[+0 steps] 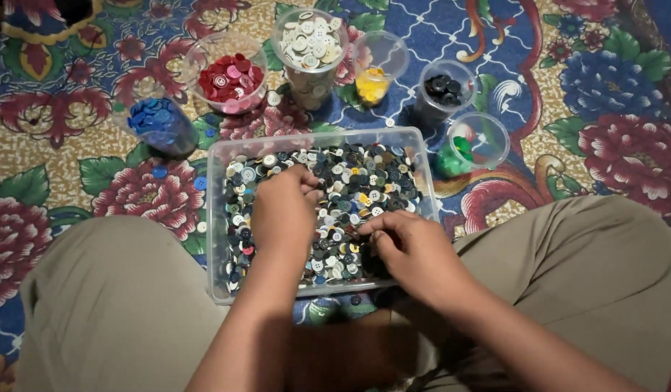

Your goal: Sorting a variety of buttons by color from a large central container into several smaller individual containers.

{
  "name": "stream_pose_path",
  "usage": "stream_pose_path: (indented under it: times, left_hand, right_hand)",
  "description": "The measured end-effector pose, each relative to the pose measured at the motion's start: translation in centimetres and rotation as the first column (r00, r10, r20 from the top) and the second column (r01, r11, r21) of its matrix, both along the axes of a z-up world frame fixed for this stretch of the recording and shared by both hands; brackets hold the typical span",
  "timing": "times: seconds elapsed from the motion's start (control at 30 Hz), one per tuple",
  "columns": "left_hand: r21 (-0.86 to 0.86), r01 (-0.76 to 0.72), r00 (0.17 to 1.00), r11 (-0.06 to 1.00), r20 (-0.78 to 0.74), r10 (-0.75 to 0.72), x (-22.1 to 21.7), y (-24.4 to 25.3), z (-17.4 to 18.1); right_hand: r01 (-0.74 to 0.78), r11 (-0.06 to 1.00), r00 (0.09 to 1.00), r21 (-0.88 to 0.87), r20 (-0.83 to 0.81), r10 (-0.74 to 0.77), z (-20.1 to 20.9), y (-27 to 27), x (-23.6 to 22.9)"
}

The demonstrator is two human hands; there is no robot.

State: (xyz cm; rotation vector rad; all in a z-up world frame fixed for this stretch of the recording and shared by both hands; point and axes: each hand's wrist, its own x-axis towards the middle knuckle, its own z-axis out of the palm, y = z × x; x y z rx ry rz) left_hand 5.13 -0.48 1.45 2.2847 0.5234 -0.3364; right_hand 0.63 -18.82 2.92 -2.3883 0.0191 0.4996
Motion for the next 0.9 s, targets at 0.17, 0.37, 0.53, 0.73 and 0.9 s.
stream_pose_path:
  times: [0.17,0.37,0.53,0.73,0.9]
  left_hand:
    - [-0.029,-0.049,0.998,0.998,-0.051,0.047,-0.9,1.4,-0.6]
    - [-0.030,-0.070,0.997,0.997,-0.021,0.069,-0.7,2.1,0.0]
    - [-0.067,-0.066,0.998,0.996,-0.018,0.065,-0.7,2.5,-0.6]
    - [-0.112,-0.050,0.998,0.992,0.026,0.053,-0.6,1.8,-0.9]
    - [-0.127,-0.064,0.996,0.990,0.057,0.072,-0.4,1.0,-0.7]
  right_hand:
    - [0.012,1.000,1.000,0.004,-0.007,-0.012,0.2,0.4,0.0]
    - [-0.031,0.999,0.999,-0.024,0.015,0.031,0.2,0.6,2.2]
    - [-0.045,0.995,0.999,-0.084,0.013,0.046,0.1,-0.9,4.2]
    - [-0.052,0.986,0.997,-0.158,0.046,0.060,0.1,-1.3,5.5]
    - [-0.089,0.975,0.992,-0.202,0.065,0.104,-0.6,0.7,6.2]
